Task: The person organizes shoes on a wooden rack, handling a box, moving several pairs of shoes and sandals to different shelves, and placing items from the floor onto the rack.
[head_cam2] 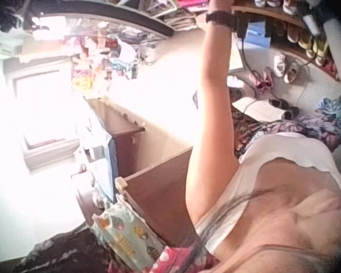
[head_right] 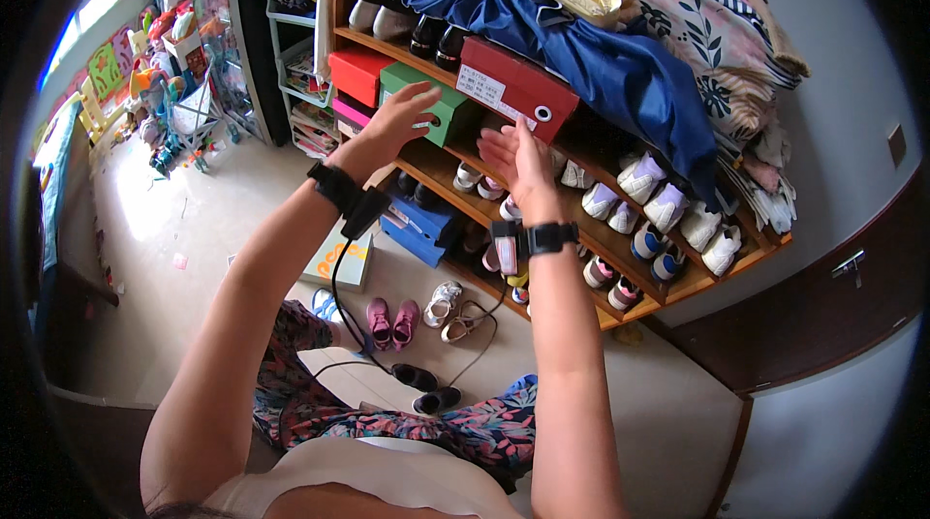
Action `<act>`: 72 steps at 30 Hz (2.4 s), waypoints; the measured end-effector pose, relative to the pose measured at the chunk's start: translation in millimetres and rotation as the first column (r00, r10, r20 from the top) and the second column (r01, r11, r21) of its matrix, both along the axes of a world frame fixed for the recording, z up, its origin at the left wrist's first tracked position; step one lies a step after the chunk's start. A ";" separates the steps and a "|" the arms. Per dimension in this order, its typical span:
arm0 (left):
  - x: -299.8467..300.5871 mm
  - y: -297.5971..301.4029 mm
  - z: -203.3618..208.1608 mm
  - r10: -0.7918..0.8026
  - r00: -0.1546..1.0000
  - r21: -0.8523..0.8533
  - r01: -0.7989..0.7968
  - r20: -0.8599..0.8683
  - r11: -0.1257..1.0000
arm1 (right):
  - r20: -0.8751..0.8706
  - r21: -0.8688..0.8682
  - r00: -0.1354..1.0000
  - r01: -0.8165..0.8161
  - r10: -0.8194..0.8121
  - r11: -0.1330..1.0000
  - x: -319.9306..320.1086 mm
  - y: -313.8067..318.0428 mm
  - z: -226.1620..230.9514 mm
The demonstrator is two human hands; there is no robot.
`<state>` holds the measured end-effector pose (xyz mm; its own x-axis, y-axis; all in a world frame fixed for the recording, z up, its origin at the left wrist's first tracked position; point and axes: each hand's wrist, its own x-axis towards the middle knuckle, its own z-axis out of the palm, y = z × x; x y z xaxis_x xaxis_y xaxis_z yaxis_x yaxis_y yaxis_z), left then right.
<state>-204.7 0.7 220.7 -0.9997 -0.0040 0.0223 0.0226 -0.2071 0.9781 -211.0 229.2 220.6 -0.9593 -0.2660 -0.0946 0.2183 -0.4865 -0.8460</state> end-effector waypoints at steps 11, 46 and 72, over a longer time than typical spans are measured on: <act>-61.6 19.7 -0.3 0.083 0.841 -0.498 -0.393 -0.535 0.773 | -0.844 0.404 0.519 0.781 -0.135 0.476 -35.3 29.3 0.3; 113.8 -132.4 -360.1 0.431 0.641 0.018 -0.570 0.635 0.822 | -0.058 0.557 0.992 -0.057 0.108 0.828 69.5 18.5 -153.2; 160.8 -141.0 -622.8 0.211 0.571 0.362 -0.721 0.793 0.591 | 0.328 0.486 0.874 -0.481 0.358 0.730 103.2 6.7 -282.9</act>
